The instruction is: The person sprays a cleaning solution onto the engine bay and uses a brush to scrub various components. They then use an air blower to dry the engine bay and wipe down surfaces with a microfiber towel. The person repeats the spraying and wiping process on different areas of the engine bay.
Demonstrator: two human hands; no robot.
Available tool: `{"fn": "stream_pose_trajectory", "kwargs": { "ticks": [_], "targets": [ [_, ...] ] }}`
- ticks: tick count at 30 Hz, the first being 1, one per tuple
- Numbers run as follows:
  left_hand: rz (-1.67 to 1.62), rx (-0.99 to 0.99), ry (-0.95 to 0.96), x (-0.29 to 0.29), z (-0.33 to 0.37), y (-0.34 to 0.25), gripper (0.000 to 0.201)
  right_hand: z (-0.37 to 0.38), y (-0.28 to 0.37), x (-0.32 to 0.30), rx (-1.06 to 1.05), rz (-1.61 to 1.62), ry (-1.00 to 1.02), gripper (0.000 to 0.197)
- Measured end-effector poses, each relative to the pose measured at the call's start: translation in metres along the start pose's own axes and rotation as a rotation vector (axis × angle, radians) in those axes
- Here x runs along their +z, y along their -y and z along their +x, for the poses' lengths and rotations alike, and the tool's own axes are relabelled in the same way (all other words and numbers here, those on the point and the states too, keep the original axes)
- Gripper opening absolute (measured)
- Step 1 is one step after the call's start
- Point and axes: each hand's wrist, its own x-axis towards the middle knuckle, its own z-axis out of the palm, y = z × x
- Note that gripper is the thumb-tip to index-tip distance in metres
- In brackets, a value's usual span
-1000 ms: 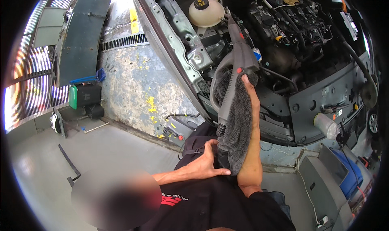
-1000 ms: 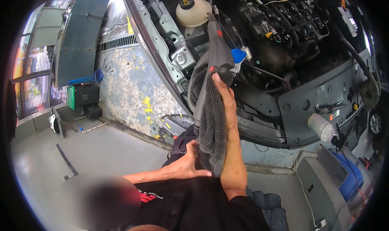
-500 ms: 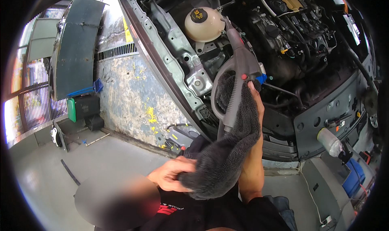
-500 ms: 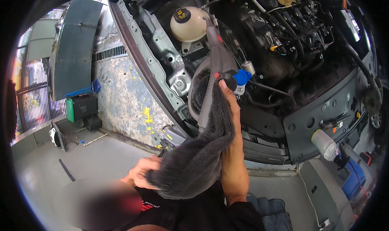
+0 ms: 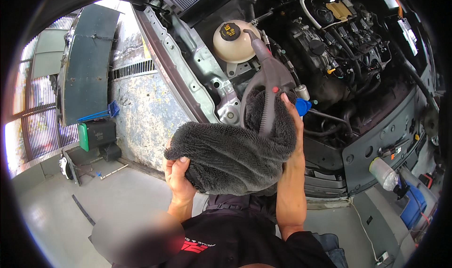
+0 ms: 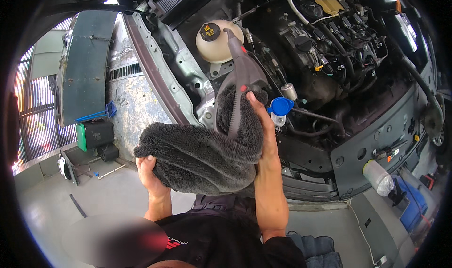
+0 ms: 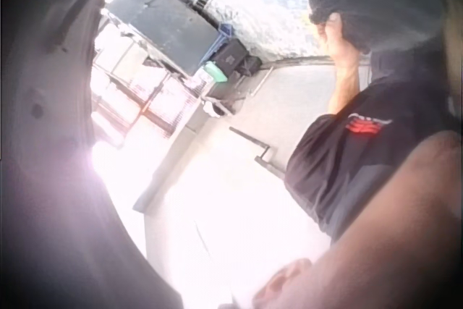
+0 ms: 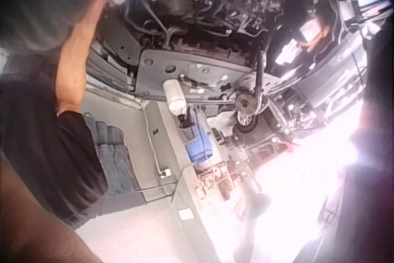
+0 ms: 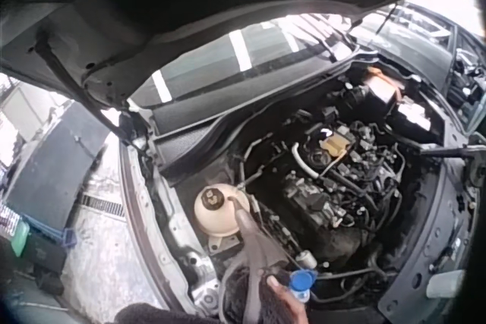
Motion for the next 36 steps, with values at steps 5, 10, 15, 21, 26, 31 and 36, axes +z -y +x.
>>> {"fn": "stream_pose_trajectory", "kwargs": {
  "ticks": [5, 10, 15, 21, 26, 31, 36],
  "targets": [
    [0.000, 0.019, 0.053, 0.008, -0.002, 0.003, 0.042, 0.006, -0.001, -0.002, -0.080, -0.020, 0.014, 0.040],
    [0.160, -0.099, -0.016, 0.012, -0.006, 0.015, 0.046, 0.009, 0.000, 0.002, -0.074, 0.038, -0.038, 0.038],
    [0.221, -0.205, -0.045, 0.006, -0.008, 0.034, 0.041, 0.014, 0.000, -0.006, -0.120, -0.013, -0.010, 0.037],
    [0.394, -0.223, 0.151, 0.008, -0.017, 0.047, 0.046, 0.012, 0.002, -0.003, -0.082, -0.135, -0.005, 0.044],
    [0.632, -0.262, 0.333, 0.008, -0.026, 0.044, 0.103, -0.010, -0.001, 0.006, -0.005, -0.189, 0.016, 0.046],
    [0.716, -0.280, 0.392, 0.009, -0.031, 0.037, 0.109, -0.030, -0.004, 0.012, -0.013, -0.282, 0.022, 0.044],
    [0.695, -0.406, 0.524, -0.009, -0.038, 0.046, 0.105, -0.037, -0.009, 0.009, 0.070, -0.416, 0.041, 0.042]
  ]
}}
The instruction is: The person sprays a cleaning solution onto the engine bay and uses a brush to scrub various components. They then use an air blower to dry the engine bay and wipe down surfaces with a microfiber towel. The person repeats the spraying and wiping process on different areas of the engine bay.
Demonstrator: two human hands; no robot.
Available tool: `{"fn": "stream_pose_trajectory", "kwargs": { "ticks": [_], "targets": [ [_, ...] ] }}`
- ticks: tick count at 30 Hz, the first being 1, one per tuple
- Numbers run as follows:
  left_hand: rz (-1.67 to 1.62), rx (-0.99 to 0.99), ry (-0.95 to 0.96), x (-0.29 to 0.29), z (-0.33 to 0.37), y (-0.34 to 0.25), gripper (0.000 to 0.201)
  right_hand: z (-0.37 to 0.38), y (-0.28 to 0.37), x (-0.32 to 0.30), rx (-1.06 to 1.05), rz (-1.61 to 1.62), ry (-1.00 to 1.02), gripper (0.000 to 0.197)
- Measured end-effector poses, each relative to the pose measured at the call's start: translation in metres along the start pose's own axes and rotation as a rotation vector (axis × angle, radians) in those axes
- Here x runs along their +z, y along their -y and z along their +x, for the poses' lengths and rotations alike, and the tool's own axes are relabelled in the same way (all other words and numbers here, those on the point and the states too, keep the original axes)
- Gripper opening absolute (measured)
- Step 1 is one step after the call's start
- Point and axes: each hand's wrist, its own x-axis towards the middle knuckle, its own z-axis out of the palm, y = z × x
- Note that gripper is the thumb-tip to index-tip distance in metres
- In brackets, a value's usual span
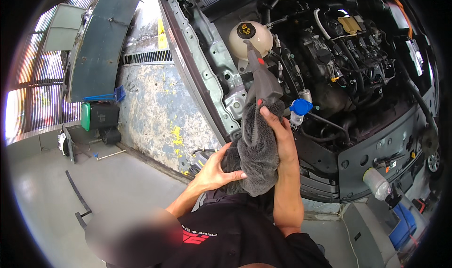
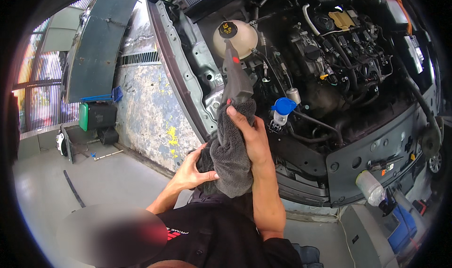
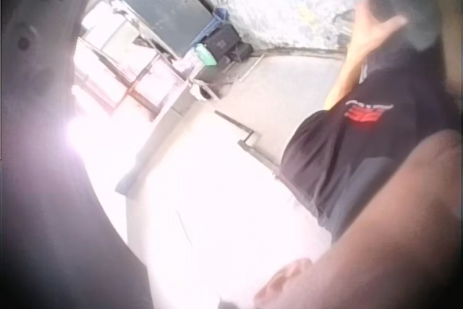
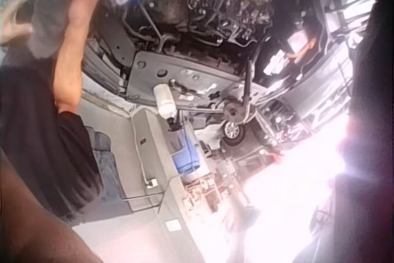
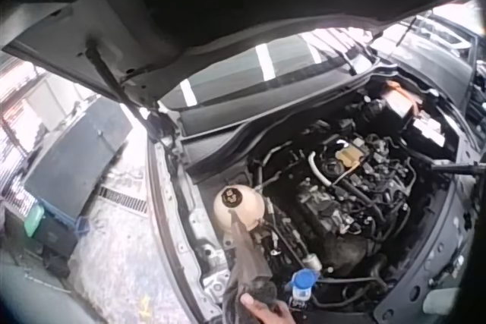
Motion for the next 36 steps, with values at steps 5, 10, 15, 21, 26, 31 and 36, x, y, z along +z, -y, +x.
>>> {"fn": "stream_pose_trajectory", "kwargs": {
  "ticks": [5, 10, 15, 21, 26, 31, 36],
  "targets": [
    [-0.067, 0.029, 0.097, 0.002, -0.003, 0.008, 0.094, 0.000, -0.008, 0.006, -0.020, -0.159, -0.031, 0.038],
    [0.076, 0.159, 0.078, 0.008, -0.010, 0.018, 0.085, 0.001, -0.020, 0.000, -0.162, -0.215, -0.016, 0.034],
    [0.016, 0.028, 0.118, 0.018, -0.010, 0.000, 0.078, 0.011, -0.044, -0.017, -0.208, -0.182, -0.011, 0.038],
    [0.060, 0.001, 0.128, 0.034, -0.021, -0.006, 0.074, -0.001, -0.037, -0.021, -0.194, -0.114, -0.007, 0.043],
    [-0.004, 0.051, 0.135, 0.048, -0.024, -0.006, 0.080, 0.005, -0.046, -0.041, -0.227, -0.243, -0.042, 0.052],
    [0.020, 0.021, 0.136, 0.057, -0.029, 0.009, 0.081, -0.003, -0.042, -0.046, -0.174, -0.204, 0.027, 0.040],
    [0.085, 0.039, 0.124, 0.071, -0.044, 0.010, 0.070, -0.028, -0.050, -0.054, -0.068, -0.146, 0.129, 0.037]
  ]
}}
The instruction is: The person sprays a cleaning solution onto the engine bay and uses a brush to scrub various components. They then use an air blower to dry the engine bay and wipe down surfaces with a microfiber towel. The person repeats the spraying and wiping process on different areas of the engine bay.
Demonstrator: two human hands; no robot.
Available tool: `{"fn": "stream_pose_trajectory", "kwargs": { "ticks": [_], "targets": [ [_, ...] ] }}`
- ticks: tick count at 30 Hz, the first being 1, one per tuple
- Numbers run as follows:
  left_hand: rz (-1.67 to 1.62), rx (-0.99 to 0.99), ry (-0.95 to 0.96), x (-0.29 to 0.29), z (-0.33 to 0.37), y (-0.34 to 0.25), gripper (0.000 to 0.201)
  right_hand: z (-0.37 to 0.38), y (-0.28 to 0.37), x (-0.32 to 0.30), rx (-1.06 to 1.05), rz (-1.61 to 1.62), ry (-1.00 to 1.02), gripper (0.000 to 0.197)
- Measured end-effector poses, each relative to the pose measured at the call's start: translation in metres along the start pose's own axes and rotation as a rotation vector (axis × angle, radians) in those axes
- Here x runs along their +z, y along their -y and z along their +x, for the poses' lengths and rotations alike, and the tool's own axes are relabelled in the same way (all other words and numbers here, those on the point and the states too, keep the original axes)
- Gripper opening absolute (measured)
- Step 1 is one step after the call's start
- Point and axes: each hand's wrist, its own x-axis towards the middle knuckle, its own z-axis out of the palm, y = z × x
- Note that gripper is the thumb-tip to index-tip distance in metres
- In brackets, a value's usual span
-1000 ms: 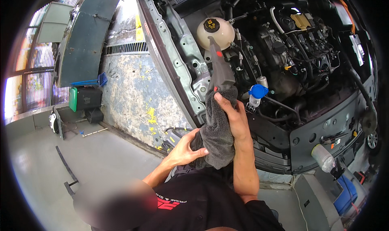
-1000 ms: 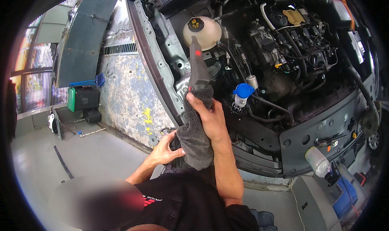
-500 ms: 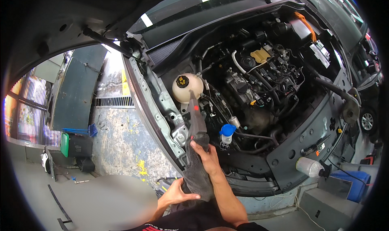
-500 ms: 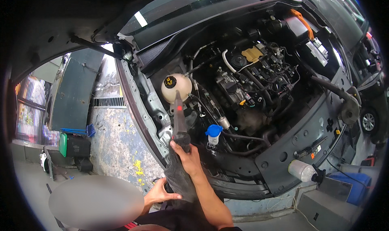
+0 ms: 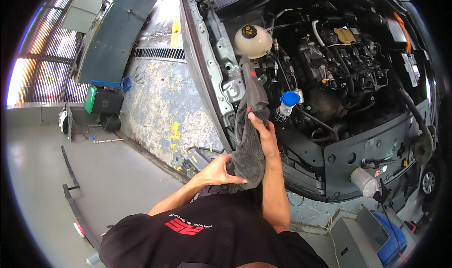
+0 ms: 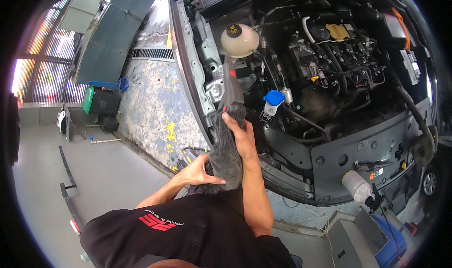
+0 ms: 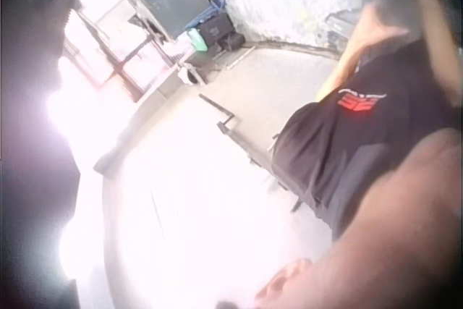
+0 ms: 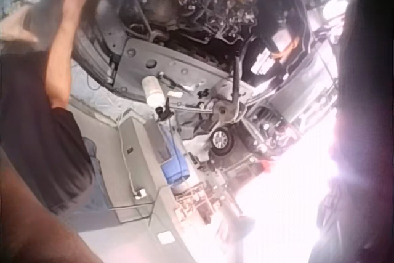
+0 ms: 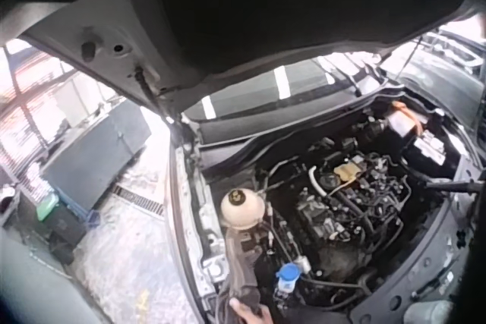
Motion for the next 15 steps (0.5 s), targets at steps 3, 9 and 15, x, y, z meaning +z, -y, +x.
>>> {"fn": "stream_pose_trajectory", "kwargs": {
  "ticks": [3, 9, 15],
  "targets": [
    [-0.101, 0.030, 0.070, 0.015, -0.014, 0.003, 0.067, -0.027, 0.006, 0.005, 0.059, -0.061, 0.048, 0.036],
    [-0.051, 0.078, 0.107, 0.049, -0.034, 0.003, 0.063, -0.067, 0.011, -0.012, 0.144, -0.009, 0.025, 0.035],
    [-0.036, 0.151, 0.198, 0.096, -0.054, -0.008, 0.059, -0.135, 0.022, -0.041, 0.193, -0.006, -0.028, 0.037]
  ]
}}
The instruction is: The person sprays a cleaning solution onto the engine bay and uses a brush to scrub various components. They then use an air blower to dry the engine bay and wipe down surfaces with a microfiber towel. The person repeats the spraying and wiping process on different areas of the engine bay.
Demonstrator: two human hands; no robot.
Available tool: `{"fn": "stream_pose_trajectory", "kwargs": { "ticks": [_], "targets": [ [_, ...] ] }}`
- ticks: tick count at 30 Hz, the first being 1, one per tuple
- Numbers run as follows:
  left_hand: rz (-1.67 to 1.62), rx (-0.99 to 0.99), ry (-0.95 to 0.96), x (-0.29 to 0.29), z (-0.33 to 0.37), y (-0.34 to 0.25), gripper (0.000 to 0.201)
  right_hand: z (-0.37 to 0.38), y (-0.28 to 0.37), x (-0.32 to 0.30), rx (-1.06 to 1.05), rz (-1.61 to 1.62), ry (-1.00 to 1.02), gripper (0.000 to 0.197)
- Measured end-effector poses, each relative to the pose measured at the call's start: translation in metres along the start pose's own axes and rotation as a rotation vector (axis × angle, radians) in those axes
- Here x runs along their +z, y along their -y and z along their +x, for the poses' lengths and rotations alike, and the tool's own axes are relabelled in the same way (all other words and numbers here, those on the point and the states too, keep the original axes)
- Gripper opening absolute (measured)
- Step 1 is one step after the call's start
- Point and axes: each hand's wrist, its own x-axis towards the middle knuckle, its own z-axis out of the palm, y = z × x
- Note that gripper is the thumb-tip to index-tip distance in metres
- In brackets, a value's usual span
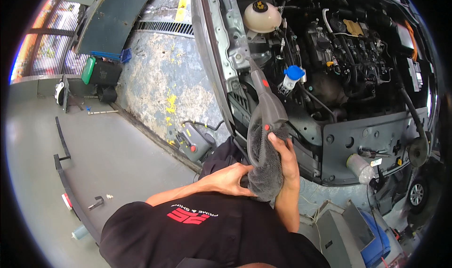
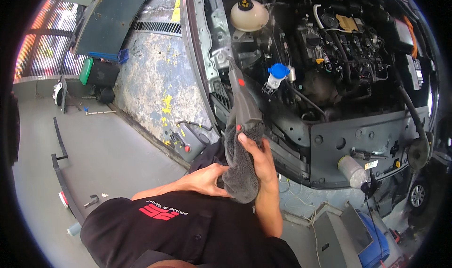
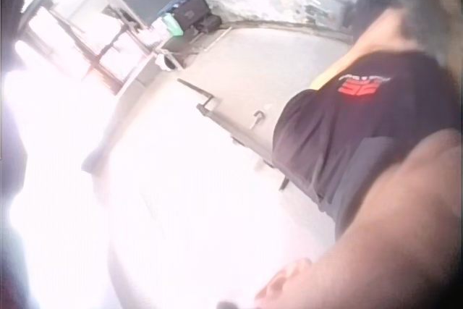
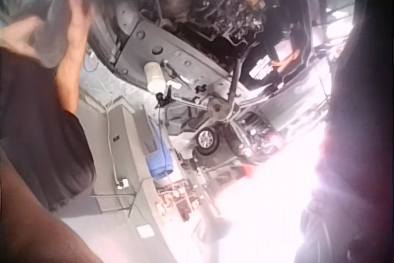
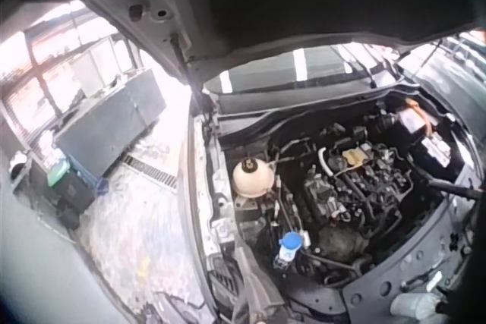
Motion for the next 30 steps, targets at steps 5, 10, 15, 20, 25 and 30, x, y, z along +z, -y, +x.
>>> {"fn": "stream_pose_trajectory", "kwargs": {
  "ticks": [5, 10, 15, 20, 25, 30],
  "targets": [
    [0.034, 0.074, 0.041, 0.043, -0.006, 0.011, 0.055, -0.049, 0.004, -0.003, 0.057, 0.029, -0.057, 0.035],
    [-0.014, 0.112, 0.060, 0.066, -0.014, 0.011, 0.070, -0.079, -0.010, -0.012, 0.025, 0.103, -0.253, 0.045],
    [-0.022, 0.166, 0.042, 0.074, -0.028, 0.028, 0.070, -0.103, -0.015, -0.023, 0.026, 0.064, -0.201, 0.046],
    [-0.032, 0.270, 0.037, 0.072, -0.037, 0.052, 0.066, -0.130, -0.035, -0.025, -0.018, 0.023, -0.258, 0.053],
    [-0.068, 0.340, 0.076, 0.073, -0.054, 0.092, 0.060, -0.180, -0.077, 0.036, -0.164, 0.247, -0.452, 0.063],
    [-0.159, 0.269, 0.274, 0.085, -0.075, 0.113, 0.088, -0.201, -0.117, 0.024, -0.138, 0.154, -0.485, 0.065]
  ]
}}
